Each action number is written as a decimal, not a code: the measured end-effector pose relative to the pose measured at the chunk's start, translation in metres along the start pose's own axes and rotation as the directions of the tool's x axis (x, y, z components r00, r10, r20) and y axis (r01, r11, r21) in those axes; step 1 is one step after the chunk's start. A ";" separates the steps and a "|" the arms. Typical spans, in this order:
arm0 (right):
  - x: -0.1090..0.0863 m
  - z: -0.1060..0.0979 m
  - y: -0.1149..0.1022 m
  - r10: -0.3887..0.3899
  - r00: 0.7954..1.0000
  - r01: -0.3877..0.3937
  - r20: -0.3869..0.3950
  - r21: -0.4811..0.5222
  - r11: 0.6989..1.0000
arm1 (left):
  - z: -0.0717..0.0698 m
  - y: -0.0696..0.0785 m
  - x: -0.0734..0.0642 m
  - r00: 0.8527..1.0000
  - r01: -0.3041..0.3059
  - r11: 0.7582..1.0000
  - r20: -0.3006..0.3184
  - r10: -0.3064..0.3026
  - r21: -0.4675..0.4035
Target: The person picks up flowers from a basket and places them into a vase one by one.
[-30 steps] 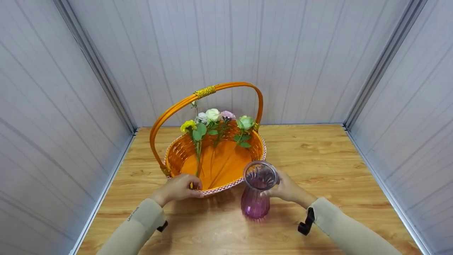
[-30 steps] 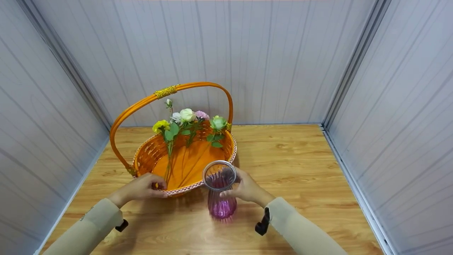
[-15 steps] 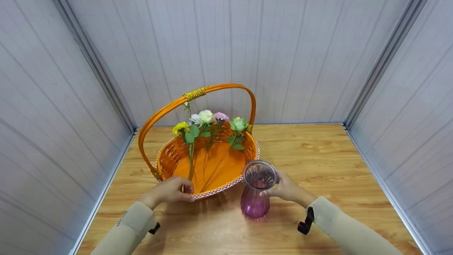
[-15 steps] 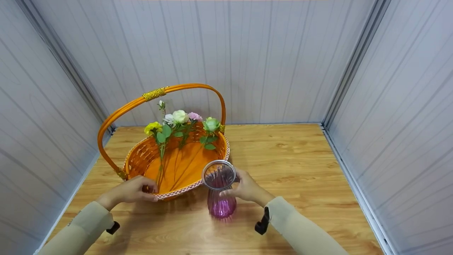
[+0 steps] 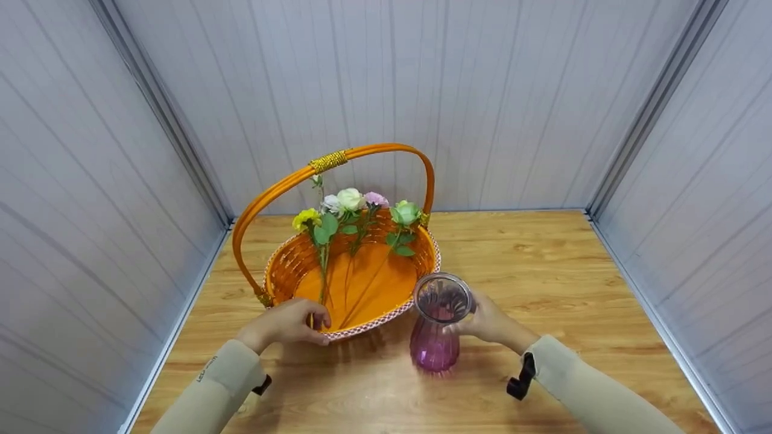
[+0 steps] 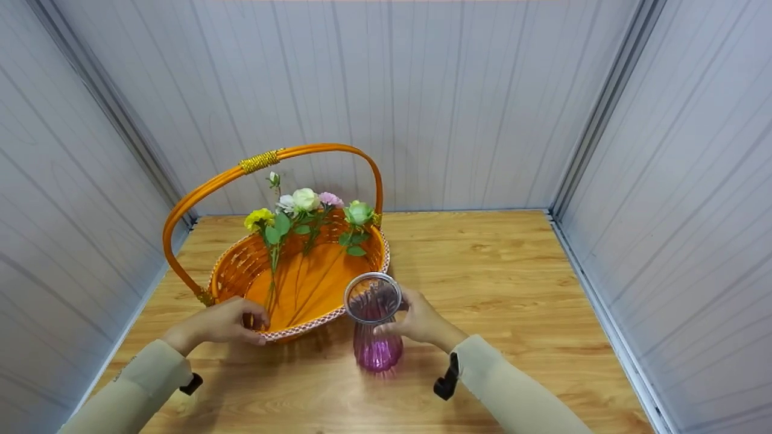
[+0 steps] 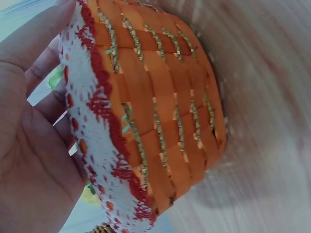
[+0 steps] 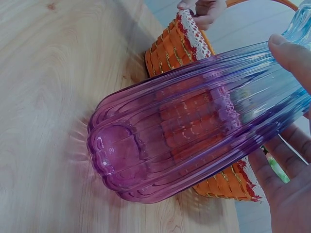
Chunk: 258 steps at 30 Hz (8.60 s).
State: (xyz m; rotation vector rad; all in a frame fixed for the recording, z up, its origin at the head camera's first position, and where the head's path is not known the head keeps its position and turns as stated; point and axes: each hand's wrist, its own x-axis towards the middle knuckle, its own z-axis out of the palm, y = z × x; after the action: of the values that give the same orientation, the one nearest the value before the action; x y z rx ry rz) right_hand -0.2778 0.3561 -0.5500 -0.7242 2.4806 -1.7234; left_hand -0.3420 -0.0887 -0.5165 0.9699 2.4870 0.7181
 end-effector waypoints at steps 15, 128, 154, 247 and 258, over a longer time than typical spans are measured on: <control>0.001 0.002 0.003 -0.063 0.998 0.062 0.007 0.055 0.997 | -0.025 0.031 0.047 0.998 -0.052 0.999 -0.023 0.052 0.001; 0.001 0.002 0.003 0.021 1.000 -0.021 0.006 -0.012 1.000 | -0.031 0.027 0.165 0.981 0.103 0.925 -0.116 -0.155 -0.367; 0.000 0.002 0.005 0.003 1.000 -0.003 -0.011 -0.005 1.000 | -0.049 0.033 0.132 0.937 -0.083 0.625 -0.274 -0.216 -0.776; -0.002 0.001 -0.001 -0.009 1.000 0.010 0.017 -0.049 0.999 | 0.036 0.180 0.105 0.689 -0.590 0.317 -0.668 -0.283 -0.743; -0.001 0.002 -0.004 -0.023 0.999 0.023 0.035 0.000 1.000 | 0.017 0.175 0.099 0.579 -0.674 0.444 -0.795 -0.180 -0.591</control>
State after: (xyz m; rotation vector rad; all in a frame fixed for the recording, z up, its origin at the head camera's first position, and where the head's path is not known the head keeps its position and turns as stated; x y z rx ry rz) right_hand -0.2749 0.3535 -0.5478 -0.7789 2.4594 -1.7018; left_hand -0.3116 0.0974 -0.4440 0.6729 1.8396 2.7333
